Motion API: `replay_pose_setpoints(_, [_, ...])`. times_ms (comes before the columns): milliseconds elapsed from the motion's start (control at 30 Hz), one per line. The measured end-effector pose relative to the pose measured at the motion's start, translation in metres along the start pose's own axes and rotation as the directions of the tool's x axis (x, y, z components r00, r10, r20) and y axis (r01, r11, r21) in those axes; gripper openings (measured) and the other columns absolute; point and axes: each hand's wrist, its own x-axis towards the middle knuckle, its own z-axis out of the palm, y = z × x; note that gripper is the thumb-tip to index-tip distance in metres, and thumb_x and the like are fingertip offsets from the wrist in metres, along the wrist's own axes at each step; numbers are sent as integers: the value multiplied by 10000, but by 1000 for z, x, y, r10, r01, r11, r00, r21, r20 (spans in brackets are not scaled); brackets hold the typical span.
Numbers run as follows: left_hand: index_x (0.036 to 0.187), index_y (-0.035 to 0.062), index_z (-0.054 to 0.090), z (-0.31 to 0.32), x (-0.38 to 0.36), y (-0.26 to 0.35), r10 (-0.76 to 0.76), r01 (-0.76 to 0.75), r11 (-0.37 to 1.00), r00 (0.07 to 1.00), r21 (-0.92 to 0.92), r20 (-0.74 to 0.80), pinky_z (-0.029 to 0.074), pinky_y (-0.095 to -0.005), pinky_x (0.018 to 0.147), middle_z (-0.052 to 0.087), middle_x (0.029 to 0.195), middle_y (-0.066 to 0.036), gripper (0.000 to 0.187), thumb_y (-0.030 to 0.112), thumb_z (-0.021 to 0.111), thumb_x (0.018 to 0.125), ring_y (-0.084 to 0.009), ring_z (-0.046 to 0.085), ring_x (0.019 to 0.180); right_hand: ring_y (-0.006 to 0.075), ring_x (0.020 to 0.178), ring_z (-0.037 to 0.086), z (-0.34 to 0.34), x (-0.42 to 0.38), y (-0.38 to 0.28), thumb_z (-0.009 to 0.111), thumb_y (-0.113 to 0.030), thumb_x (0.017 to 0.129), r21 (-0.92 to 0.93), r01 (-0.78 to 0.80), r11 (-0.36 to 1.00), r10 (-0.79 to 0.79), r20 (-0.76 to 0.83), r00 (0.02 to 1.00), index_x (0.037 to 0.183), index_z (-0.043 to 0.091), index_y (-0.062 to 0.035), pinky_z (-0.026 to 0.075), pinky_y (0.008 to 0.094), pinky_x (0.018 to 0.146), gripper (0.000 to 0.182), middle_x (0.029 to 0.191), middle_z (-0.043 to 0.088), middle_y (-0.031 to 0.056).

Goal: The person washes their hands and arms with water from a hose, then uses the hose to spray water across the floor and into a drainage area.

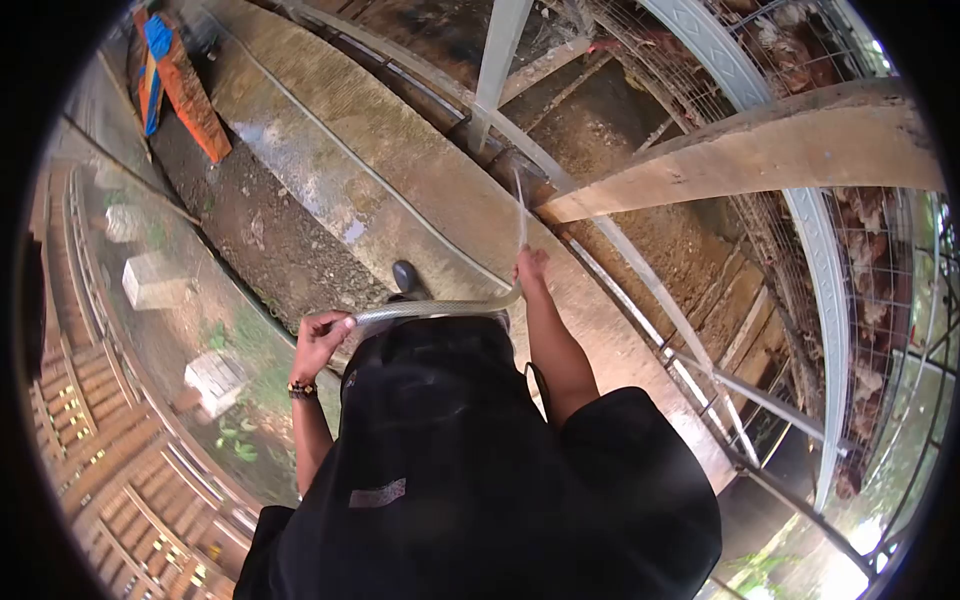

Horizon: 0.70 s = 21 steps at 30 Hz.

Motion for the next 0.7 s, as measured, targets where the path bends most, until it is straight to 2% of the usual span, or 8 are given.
replay_pose_setpoints(133, [886, -33, 692, -51, 47, 19, 2, -14, 995, 993, 102, 120, 422, -226, 597, 627, 723, 18, 231, 194, 726, 859, -48, 520, 679, 156, 403, 466, 20, -6, -8, 518, -293, 888, 58, -79, 995, 77, 48, 996, 900, 441, -79, 386, 336, 347, 227, 578, 482, 58])
replay_pose_setpoints(233, [894, -30, 694, -67, 76, 39, 15, -45, 989, 979, 143, 205, 404, -232, 577, 626, 727, 13, 220, 183, 730, 852, -46, 505, 670, 175, 374, 483, 28, -27, -24, 540, -289, 899, 132, -122, 984, 142, -154, 978, 846, 514, -20, 407, 339, 343, 276, 558, 538, 100])
replay_pose_setpoints(333, [900, -17, 701, -75, 92, 46, 91, -107, 993, 965, 54, 247, 417, -234, 585, 635, 733, 7, 188, 162, 729, 849, -49, 524, 679, 172, 383, 489, 35, -38, -29, 550, -288, 894, 154, -72, 985, 99, -172, 980, 847, 531, -16, 409, 338, 350, 276, 567, 548, 102])
replay_pose_setpoints(433, [905, -13, 701, -77, 101, 60, 115, -147, 984, 953, 96, 281, 420, -229, 584, 641, 738, 8, 184, 161, 728, 850, -45, 531, 680, 146, 417, 478, 35, -41, -28, 522, -319, 907, 153, -125, 980, 144, -123, 982, 934, 495, -73, 397, 319, 362, 249, 598, 523, 74])
replay_pose_setpoints(567, [911, -16, 699, -74, 112, 75, 100, -154, 978, 939, 143, 328, 408, -215, 571, 631, 722, 22, 146, 108, 732, 840, -34, 523, 664, 147, 418, 482, 26, -47, -23, 519, -316, 916, 225, -114, 968, 141, -110, 984, 930, 503, -74, 395, 313, 358, 243, 602, 532, 79])
replay_pose_setpoints(600, [914, -13, 698, -72, 114, 78, 59, -115, 983, 936, 143, 347, 416, -212, 584, 633, 732, 20, 140, 96, 737, 836, -37, 530, 676, 149, 419, 484, 23, -50, -20, 520, -312, 915, 239, -102, 966, 130, -101, 986, 927, 504, -75, 398, 312, 358, 238, 603, 532, 79])
replay_pose_setpoints(700, [926, -10, 695, -60, 115, 84, 151, -197, 976, 913, 87, 378, 429, -209, 607, 644, 756, 11, 152, 105, 738, 837, -42, 541, 695, 153, 422, 493, 15, -60, -15, 529, -302, 908, 297, -82, 951, 112, -87, 990, 924, 510, -77, 408, 313, 363, 226, 606, 536, 81])
